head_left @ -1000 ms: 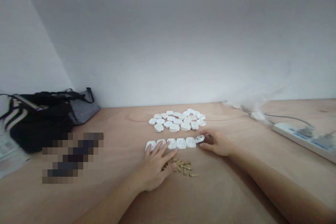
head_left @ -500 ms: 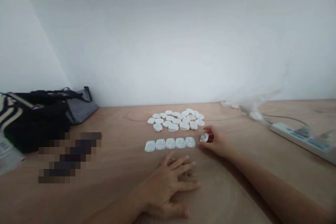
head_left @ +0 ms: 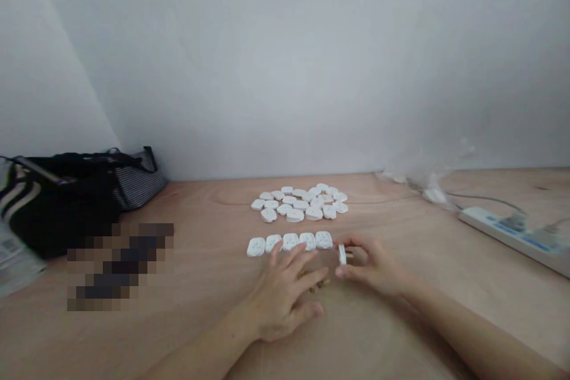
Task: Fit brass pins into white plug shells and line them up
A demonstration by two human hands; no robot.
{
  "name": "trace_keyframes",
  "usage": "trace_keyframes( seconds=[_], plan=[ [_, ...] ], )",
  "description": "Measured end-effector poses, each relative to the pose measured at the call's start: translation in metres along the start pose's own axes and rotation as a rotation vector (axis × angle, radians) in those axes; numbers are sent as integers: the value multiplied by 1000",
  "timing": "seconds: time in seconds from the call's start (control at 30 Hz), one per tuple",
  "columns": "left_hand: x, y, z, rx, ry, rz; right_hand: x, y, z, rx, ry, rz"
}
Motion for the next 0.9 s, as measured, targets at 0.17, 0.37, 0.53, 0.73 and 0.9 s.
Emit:
trace_keyframes(
  seconds=[0.17,0.37,0.53,0.73,0.9],
  plan=[
    [0,32,-3,-186,-168,27,4,3,-3,-66,111,-95],
    [7,57,-2,-492,-177,52,4,11,-1,-68,193,-162],
    [15,59,0,-548,-102,43,2,8,0,-73,117,-100],
    [15,53,0,-522,-49,36,-4,-15,2,-107,-9,103],
    [17,51,-1,-509,-44,44,-15,-46,5,7,-36,-51]
  ],
)
Point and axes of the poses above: each hand's wrist, its own z-axis towards the middle knuckle, its own x-axis out of the palm, y = z × x, the point moved 2 cm from there along z, towards the middle knuckle, and after that the axes turned 13 degrees about -x, right-handed, at the moved point
